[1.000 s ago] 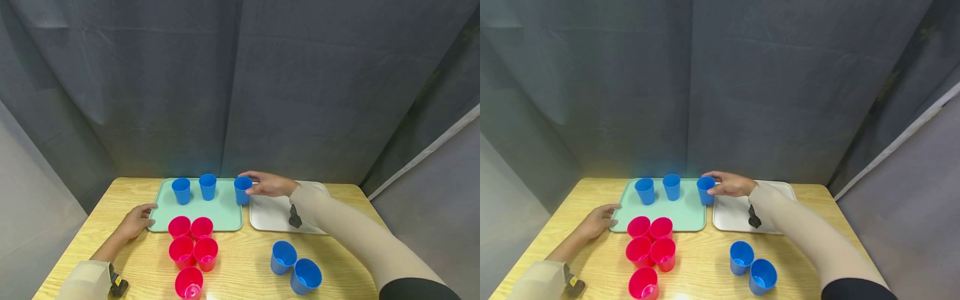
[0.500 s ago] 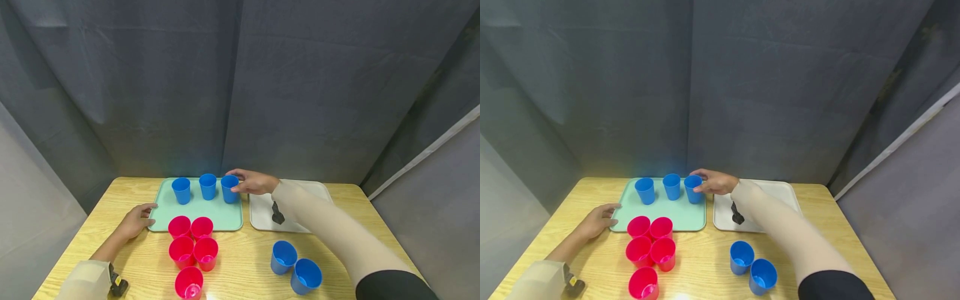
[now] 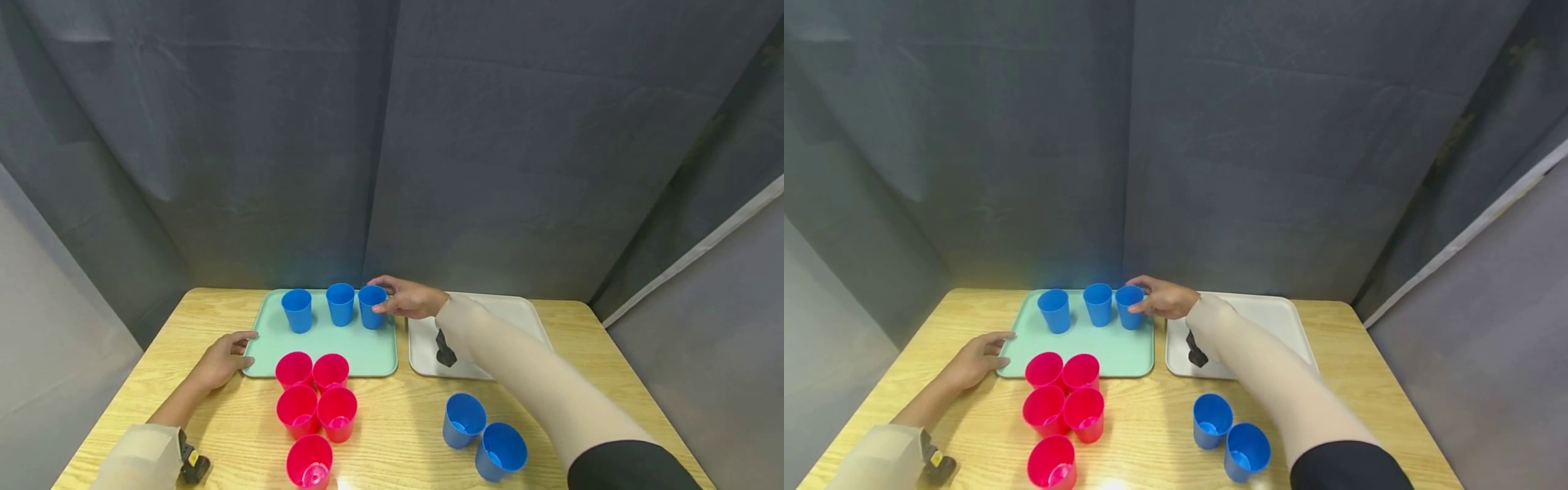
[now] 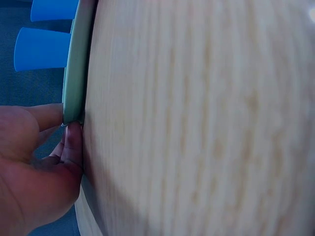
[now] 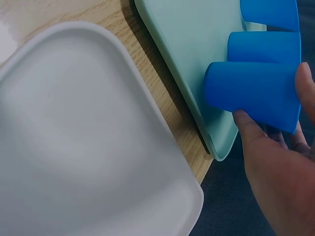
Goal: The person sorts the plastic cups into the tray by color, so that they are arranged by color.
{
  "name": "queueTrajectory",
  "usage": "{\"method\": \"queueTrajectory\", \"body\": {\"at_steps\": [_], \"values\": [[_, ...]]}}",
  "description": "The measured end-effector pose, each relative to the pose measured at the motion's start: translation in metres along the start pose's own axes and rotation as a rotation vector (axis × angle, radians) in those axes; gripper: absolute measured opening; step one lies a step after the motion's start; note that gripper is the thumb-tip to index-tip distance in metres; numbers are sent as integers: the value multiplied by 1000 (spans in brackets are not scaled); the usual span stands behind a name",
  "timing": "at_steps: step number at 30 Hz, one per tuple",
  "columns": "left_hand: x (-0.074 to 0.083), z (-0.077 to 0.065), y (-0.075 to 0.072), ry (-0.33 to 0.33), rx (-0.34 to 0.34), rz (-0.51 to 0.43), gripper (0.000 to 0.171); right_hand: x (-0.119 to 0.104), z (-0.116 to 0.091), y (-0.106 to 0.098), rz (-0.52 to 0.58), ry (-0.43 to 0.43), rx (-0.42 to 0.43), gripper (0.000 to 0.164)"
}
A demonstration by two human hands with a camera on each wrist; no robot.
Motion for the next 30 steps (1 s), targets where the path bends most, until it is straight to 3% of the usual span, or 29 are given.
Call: {"method": "queueTrajectory", "body": {"at_steps": [16,30], "values": [[-2,1,1,-1,4,0,51,2,-2,-2,18,-5,9,74],[-1,0,0,-10,6,-7,50,5,-30,-31,65,-62,-18,78]]}}
Point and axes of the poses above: each hand's wrist, its own z-axis towards the middle knuckle, its own y-axis out of the palm, x = y × z, the point moved 7 cm from there along z, towards the middle knuckle, and after that the axes turned 4 degrees about z, right-handed, at the moved point
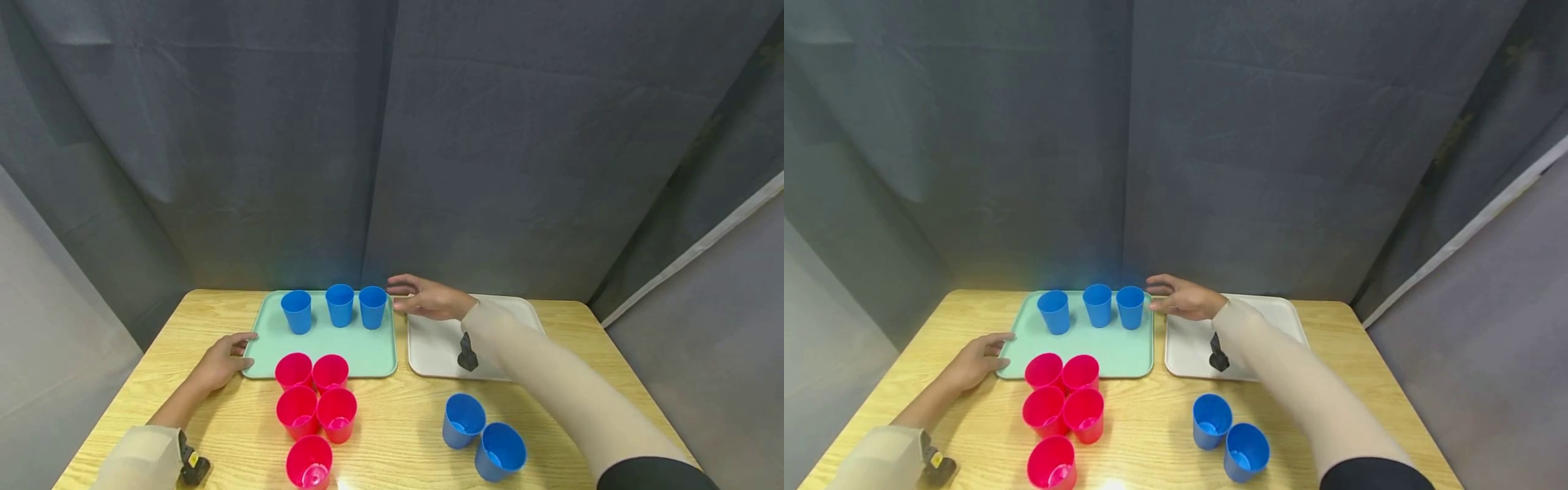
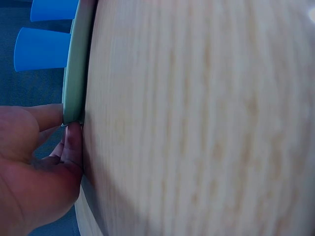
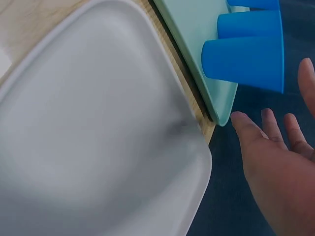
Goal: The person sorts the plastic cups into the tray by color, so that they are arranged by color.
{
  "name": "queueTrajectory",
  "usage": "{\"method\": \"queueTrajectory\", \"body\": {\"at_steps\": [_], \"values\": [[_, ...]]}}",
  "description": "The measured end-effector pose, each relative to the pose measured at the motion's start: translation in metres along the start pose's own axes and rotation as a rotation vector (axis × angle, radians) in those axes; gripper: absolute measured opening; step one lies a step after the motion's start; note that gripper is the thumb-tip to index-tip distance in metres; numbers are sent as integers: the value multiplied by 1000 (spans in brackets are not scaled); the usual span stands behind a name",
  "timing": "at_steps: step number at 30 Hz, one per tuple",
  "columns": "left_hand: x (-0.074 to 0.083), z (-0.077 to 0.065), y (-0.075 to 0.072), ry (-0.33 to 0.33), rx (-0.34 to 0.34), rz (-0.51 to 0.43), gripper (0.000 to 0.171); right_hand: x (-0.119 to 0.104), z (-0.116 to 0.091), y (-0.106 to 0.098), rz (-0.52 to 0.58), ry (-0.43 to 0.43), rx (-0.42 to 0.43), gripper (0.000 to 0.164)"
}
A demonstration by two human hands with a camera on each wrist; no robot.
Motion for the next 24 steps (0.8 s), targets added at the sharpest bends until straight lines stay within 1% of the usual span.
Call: {"method": "queueTrajectory", "body": {"at_steps": [5,9,13,18,21,24], "values": [[-1,1,0,7,1,3,51,-1,-17,-8,24,-33,-4,78],[-2,1,0,12,1,9,51,1,-31,-12,-3,-49,-1,78],[-2,1,0,9,4,9,51,2,-47,-14,-14,-82,-9,74],[-2,2,1,14,2,12,50,6,-71,-13,-66,-92,-6,76],[-2,3,2,15,1,14,50,9,-86,-13,-118,-89,6,80],[-3,3,2,12,3,15,50,13,-100,-14,-146,-97,21,80]]}}
Point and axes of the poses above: each hand's wrist, its own z-axis towards the middle knuckle, its own y-axis out of the palm, x = y × z, the point moved 7 cm from there along z, towards the middle knuckle, and after that the axes turned 4 degrees about z, right-handed, at the moved point
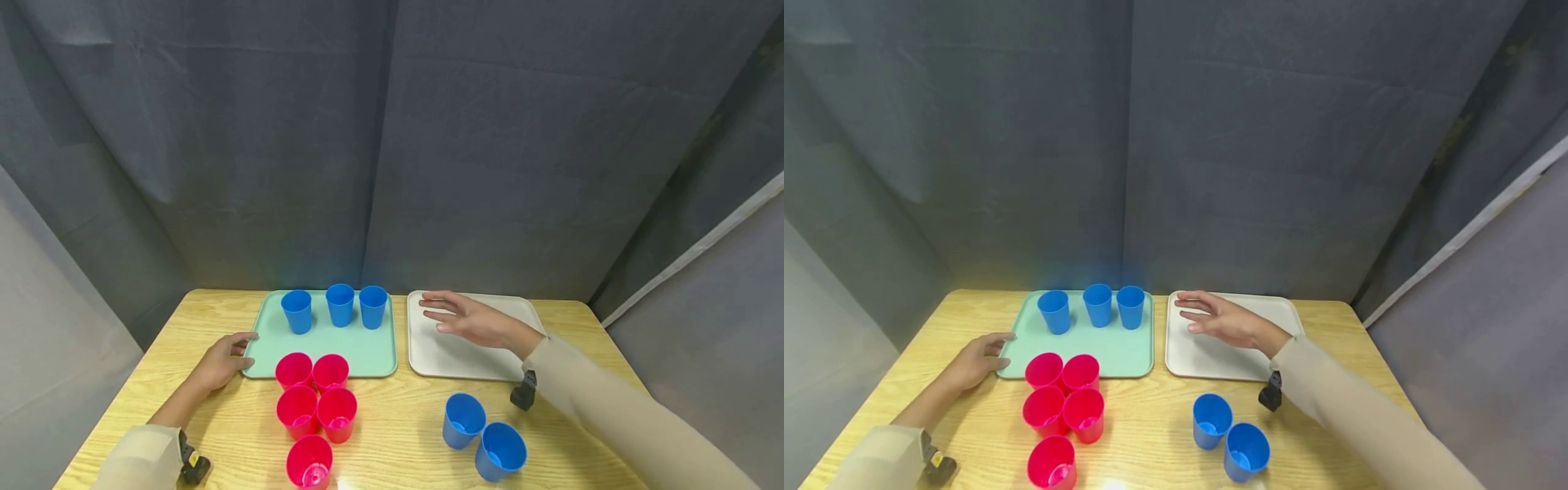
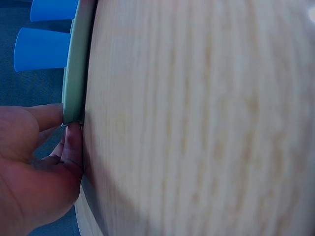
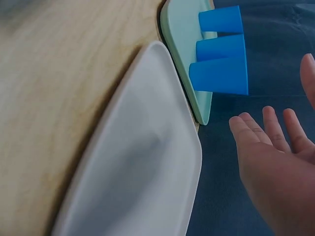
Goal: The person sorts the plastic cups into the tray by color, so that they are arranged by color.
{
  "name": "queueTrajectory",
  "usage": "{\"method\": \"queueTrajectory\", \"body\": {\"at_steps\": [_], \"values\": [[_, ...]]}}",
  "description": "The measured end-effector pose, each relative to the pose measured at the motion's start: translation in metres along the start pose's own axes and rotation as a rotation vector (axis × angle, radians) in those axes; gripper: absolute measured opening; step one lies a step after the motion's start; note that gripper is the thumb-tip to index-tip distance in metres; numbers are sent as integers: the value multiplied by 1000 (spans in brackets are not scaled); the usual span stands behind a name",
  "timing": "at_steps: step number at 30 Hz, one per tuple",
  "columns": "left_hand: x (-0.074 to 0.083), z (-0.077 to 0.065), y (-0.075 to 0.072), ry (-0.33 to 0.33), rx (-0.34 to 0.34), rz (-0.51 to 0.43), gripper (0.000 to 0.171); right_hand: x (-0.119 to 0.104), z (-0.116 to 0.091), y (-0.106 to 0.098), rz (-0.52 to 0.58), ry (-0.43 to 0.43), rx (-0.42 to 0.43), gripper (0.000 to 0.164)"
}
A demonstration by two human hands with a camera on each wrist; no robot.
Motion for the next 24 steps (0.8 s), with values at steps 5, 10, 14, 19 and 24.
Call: {"method": "queueTrajectory", "body": {"at_steps": [5,10,14,19,24], "values": [[-1,-1,-1,6,0,5,51,9,-25,1,-11,-16,18,74],[-1,-1,-2,10,1,11,51,17,-48,6,-12,-28,-7,73],[-2,-1,-2,8,2,7,51,21,-68,7,-1,-51,-12,72],[-2,0,-3,1,2,9,50,25,-93,12,31,-104,-44,70],[-2,0,-2,6,2,11,50,33,-116,19,56,-152,-61,70]]}}
Point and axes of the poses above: each hand's wrist, its own z-axis towards the middle knuckle, its own y-axis out of the palm, x = y × z, the point moved 7 cm from there along z, towards the middle knuckle, and after that the axes turned 4 degrees about z, right-handed, at the moved point
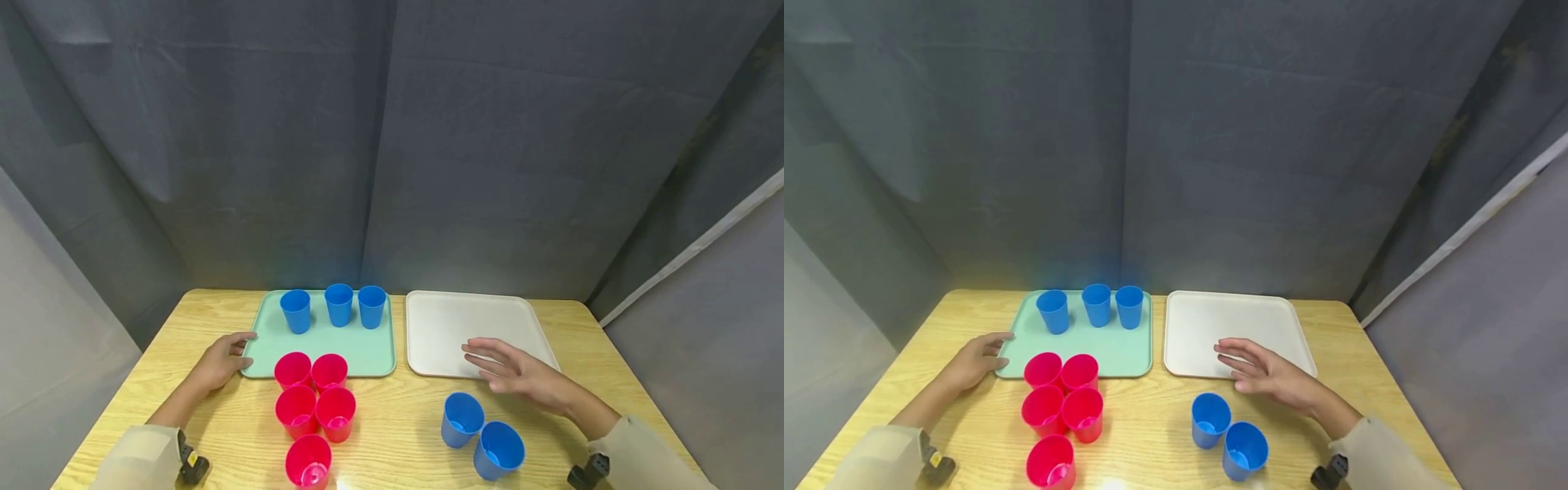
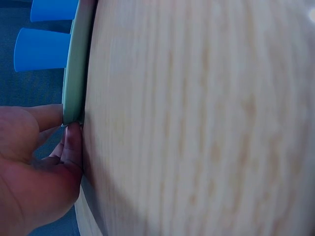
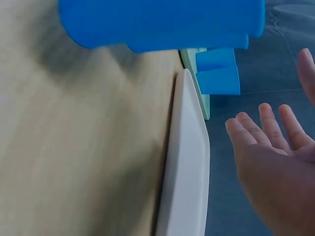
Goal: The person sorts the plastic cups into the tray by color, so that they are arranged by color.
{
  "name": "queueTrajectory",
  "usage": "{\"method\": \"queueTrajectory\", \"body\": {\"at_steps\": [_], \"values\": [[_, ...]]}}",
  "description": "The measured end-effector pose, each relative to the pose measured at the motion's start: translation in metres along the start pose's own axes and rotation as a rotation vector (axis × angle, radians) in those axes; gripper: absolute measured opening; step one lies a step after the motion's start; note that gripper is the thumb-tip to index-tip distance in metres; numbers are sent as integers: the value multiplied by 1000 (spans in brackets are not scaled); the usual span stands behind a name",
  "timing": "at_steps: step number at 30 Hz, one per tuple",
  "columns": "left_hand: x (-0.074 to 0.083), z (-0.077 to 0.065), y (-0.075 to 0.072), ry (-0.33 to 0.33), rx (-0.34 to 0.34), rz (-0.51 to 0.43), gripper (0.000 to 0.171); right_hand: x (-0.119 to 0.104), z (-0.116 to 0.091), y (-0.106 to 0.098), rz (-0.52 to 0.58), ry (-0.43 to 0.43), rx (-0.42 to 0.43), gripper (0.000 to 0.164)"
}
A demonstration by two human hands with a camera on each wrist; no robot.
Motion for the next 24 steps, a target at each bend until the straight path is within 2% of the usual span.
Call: {"method": "queueTrajectory", "body": {"at_steps": [5,15,22,24], "values": [[1,0,0,7,4,-4,50,6,-24,10,21,-4,-21,68],[2,-1,-1,4,6,-2,51,23,-59,29,92,66,45,66],[0,0,-1,-3,8,-2,51,31,-76,48,261,57,46,68],[0,0,-1,-4,8,-2,51,34,-79,52,270,54,53,70]]}}
Point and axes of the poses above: each hand's wrist, its own z-axis towards the middle knuckle, its own y-axis out of the palm, x = y × z, the point moved 7 cm from there along z, towards the middle knuckle, and after that the axes turned 4 degrees about z, right-handed, at the moved point
